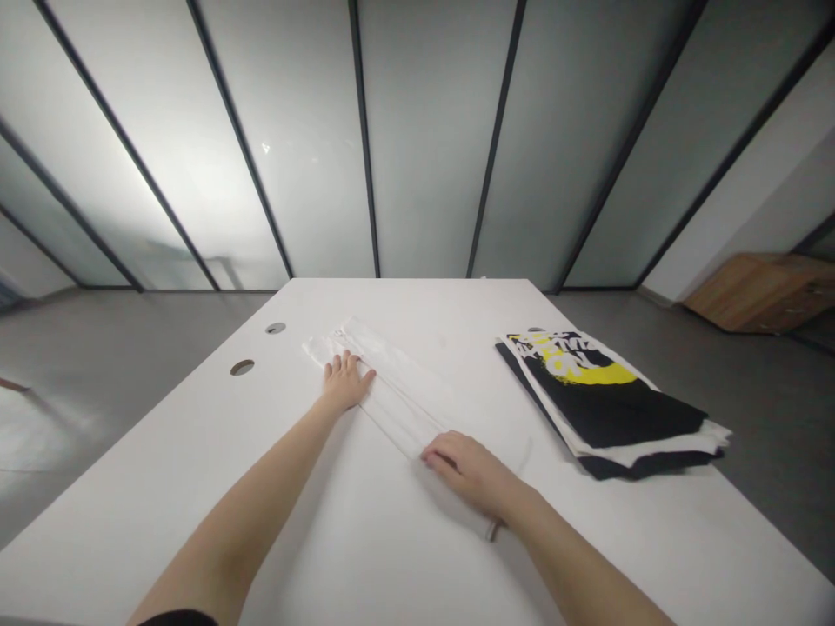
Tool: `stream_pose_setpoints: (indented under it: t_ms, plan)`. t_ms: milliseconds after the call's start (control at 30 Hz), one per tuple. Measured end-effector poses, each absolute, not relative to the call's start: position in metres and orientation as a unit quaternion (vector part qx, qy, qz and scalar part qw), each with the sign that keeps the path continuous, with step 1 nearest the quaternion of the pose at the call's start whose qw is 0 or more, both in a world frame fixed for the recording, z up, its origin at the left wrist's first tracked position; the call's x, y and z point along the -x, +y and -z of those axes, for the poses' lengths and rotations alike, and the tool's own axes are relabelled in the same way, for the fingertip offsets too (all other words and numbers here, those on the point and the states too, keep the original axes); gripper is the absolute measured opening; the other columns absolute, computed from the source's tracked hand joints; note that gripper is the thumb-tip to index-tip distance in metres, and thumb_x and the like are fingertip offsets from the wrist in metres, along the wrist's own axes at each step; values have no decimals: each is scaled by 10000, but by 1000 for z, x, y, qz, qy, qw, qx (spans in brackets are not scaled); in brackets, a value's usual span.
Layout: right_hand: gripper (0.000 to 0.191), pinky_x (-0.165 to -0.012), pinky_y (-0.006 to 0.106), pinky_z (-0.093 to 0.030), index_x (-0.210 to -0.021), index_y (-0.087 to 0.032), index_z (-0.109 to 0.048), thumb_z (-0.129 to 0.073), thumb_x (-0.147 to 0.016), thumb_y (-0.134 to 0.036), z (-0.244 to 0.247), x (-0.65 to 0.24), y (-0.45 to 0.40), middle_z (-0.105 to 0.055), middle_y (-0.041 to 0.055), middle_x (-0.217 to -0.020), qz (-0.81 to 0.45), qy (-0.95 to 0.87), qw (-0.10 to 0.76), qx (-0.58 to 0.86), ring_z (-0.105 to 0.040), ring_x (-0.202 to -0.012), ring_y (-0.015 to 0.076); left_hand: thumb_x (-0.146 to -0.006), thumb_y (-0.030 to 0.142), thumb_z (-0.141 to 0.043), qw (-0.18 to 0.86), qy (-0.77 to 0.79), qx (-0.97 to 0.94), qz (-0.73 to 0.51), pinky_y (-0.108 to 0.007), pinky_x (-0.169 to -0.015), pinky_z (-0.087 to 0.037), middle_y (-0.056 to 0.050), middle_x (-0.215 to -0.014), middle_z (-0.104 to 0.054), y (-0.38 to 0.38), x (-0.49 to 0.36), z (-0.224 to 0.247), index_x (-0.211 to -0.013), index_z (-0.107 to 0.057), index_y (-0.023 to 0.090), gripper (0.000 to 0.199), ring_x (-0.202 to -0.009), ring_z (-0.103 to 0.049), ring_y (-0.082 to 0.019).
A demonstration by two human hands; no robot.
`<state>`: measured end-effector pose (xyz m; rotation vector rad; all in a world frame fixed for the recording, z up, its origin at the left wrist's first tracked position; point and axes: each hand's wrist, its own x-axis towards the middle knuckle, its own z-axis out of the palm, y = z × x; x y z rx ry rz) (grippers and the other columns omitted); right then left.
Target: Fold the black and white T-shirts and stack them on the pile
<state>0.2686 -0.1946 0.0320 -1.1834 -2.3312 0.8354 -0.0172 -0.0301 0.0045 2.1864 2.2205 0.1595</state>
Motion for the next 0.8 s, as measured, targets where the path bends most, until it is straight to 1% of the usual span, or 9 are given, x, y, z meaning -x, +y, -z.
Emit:
stream_pose_setpoints:
  t_ms: [67,100,167,267,333,400,600,733,800]
  plan:
    - [337,-1006,407,-541,-1169,-193,-757,-439,-1080,-260,-23,-264,-190,-777,115,-1136,-253,-825,255,436,-695,-1084,241,-1035,595,-389,-5,739,-672,-44,-599,-1251,-238,-265,-1703,-326,-32,11,-5,-1570,-451,98,732,-1586,-275,-446]
    - [357,-1024,422,-539,-1221,-194,-743,-420,-1074,-222,-18,-260,-188,-768,122,-1178,-228,-828,275,431,-687,-1116,244,-1033,583,-395,-17,743,-667,-41,-619,-1251,-222,-291,-1699,-311,-36,4,-3,-1579,-436,67,752,-1590,-250,-465]
    - [431,-1129,471,-489,-1369,-201,-687,-390,-1059,-165,-7,-251,-187,-713,134,-1360,-185,-845,280,416,-627,-1291,258,-1028,568,-401,-35,724,-687,-41,-640,-1258,-186,-326,-1700,-272,-48,-15,2,-1600,-396,15,796,-1601,-202,-483]
    - [523,-1269,542,-336,-1562,-162,-535,-419,-1053,-190,5,-238,-190,-511,142,-1624,-151,-865,207,432,-392,-1551,313,-1026,582,-372,-20,676,-735,-46,-631,-1263,-189,-326,-1696,-280,-70,-46,14,-1629,-352,0,838,-1599,-221,-470]
    - [590,-1305,567,-256,-1635,-143,-431,-462,-1058,-263,10,-234,-194,-365,137,-1713,-145,-866,151,454,-253,-1614,348,-1024,604,-352,-8,671,-740,-49,-637,-1257,-202,-316,-1693,-297,-78,-59,21,-1646,-334,20,853,-1594,-241,-467]
    - [625,-1321,572,-204,-1663,-154,-381,-471,-1069,-326,12,-234,-198,-287,127,-1743,-145,-865,119,466,-189,-1631,354,-1020,635,-342,-6,675,-736,-55,-643,-1252,-206,-306,-1700,-292,-77,-61,23,-1658,-313,34,877,-1594,-239,-469]
    - [672,-1333,568,-140,-1684,-184,-341,-502,-1073,-414,3,-247,-203,-182,119,-1765,-160,-878,74,444,-130,-1641,347,-1032,650,-296,-4,713,-699,-57,-620,-1257,-212,-290,-1716,-263,-47,-25,15,-1664,-287,33,883,-1606,-211,-453]
    - [657,-1331,570,-129,-1686,-237,-340,-508,-1081,-431,-5,-261,-205,-176,102,-1769,-188,-883,53,427,-108,-1645,336,-1042,620,-291,3,742,-669,-54,-574,-1270,-224,-285,-1714,-277,-29,7,9,-1653,-302,24,854,-1603,-235,-432]
    - [635,-1330,569,-135,-1682,-261,-351,-498,-1087,-429,-9,-270,-208,-176,91,-1770,-204,-885,49,416,-108,-1645,334,-1051,578,-286,13,753,-656,-54,-592,-1263,-238,-269,-1721,-278,-22,22,6,-1654,-306,46,805,-1605,-232,-422]
